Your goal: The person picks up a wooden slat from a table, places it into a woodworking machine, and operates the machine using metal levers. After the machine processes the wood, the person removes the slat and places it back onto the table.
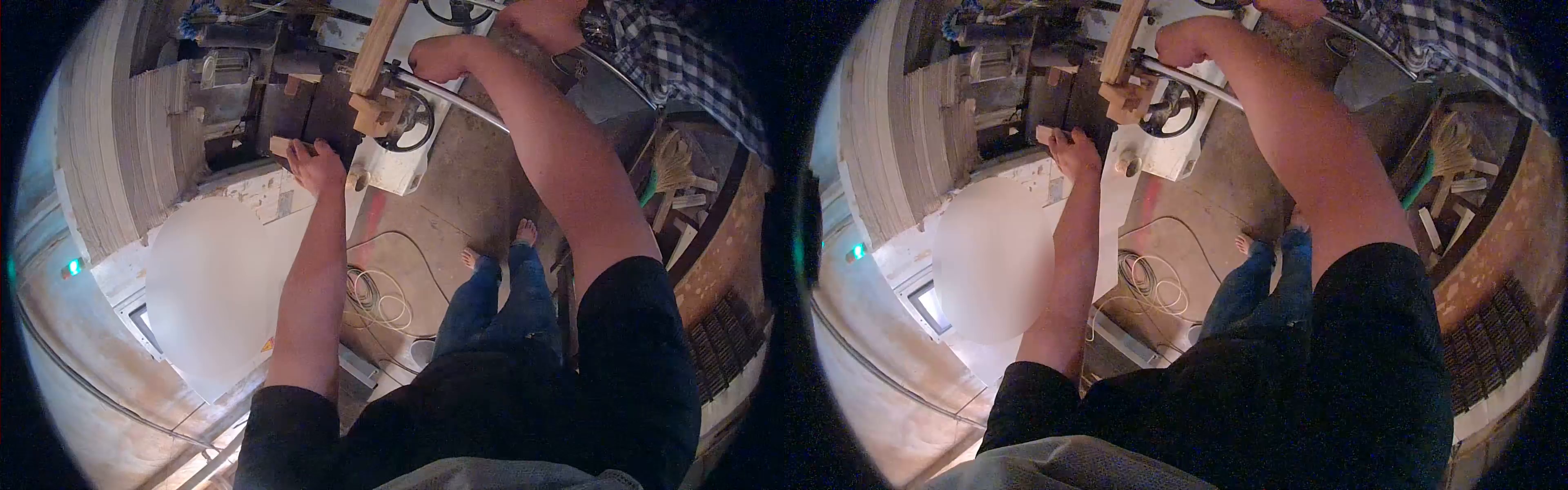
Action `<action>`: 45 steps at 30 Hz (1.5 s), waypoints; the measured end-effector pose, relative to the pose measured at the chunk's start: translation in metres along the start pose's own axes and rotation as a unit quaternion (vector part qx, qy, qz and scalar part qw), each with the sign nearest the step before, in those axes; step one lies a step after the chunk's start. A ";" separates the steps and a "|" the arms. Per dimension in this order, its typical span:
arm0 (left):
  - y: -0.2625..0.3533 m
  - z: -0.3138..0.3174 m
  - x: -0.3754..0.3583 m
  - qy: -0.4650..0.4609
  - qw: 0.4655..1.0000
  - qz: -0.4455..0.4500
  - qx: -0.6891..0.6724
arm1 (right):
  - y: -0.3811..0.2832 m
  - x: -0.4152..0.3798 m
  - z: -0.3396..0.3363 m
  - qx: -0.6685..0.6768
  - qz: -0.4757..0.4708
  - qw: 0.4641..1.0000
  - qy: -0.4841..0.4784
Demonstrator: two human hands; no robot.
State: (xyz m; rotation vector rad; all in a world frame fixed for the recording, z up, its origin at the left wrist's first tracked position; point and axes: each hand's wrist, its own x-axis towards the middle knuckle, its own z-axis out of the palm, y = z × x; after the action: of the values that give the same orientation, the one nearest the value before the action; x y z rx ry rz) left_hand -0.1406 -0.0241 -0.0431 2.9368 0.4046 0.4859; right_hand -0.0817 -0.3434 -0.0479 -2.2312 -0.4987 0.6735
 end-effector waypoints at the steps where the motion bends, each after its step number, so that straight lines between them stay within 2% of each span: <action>1: -0.003 0.002 0.001 0.000 1.000 0.001 0.001 | 0.002 0.003 0.002 0.001 0.000 1.000 0.000; 13: -0.005 0.003 0.003 0.011 1.000 0.024 0.016 | 0.003 0.000 0.003 0.062 0.019 0.998 0.011; 16: -0.006 0.004 0.002 0.007 1.000 0.019 0.007 | -0.008 -0.021 -0.003 0.061 -0.054 0.995 0.053; 17: -0.007 0.005 0.003 0.012 0.999 0.031 0.007 | -0.013 -0.014 -0.004 0.051 0.017 0.998 0.035; 19: -0.010 0.007 0.002 0.020 0.999 0.039 0.007 | -0.010 -0.001 -0.002 0.037 0.084 0.996 0.015; 21: -0.010 0.007 0.002 0.035 0.998 0.046 0.007 | 0.014 0.023 0.012 0.020 0.019 0.999 0.040; 24: -0.014 0.011 0.005 0.005 1.000 0.012 -0.004 | 0.024 0.037 0.019 0.007 0.015 0.999 0.039; 28: -0.013 0.011 0.004 0.020 1.000 -0.001 -0.002 | 0.017 0.024 0.011 -0.002 0.005 0.999 0.033; 31: -0.010 0.008 0.005 0.029 0.999 -0.013 -0.007 | 0.022 0.029 0.009 -0.114 -0.047 0.992 0.001; 33: -0.008 0.009 0.003 0.024 0.999 -0.015 -0.019 | 0.022 0.024 0.011 -0.023 -0.017 0.999 0.032; 36: -0.006 0.004 0.001 0.035 0.998 -0.027 -0.038 | 0.026 0.029 0.011 -0.017 0.004 1.000 0.003; 38: -0.007 0.001 0.006 0.039 0.997 -0.033 -0.059 | 0.002 0.006 -0.001 -0.011 0.030 0.999 -0.001; 41: -0.030 0.008 0.030 -0.010 0.993 -0.020 -0.113 | 0.001 0.003 -0.004 -0.007 0.052 0.999 -0.013; 42: -0.045 0.022 0.043 0.018 0.997 0.042 -0.061 | 0.000 0.000 -0.003 -0.016 0.030 0.999 0.023; 43: -0.025 0.005 0.042 0.042 0.994 0.068 -0.075 | -0.002 0.000 -0.002 -0.024 0.008 0.998 0.056; 44: -0.003 -0.013 0.040 0.066 0.990 0.094 -0.087 | -0.004 0.002 -0.007 -0.054 0.027 0.998 -0.007; 45: 0.019 -0.026 0.048 0.032 0.979 0.144 -0.143 | 0.000 0.003 -0.004 -0.057 0.034 0.998 -0.015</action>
State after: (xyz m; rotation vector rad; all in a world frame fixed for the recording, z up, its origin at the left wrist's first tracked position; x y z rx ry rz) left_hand -0.1009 -0.0257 -0.0011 2.7114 -0.0830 0.6173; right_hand -0.0763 -0.3443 -0.0465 -2.3579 -0.4885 0.7312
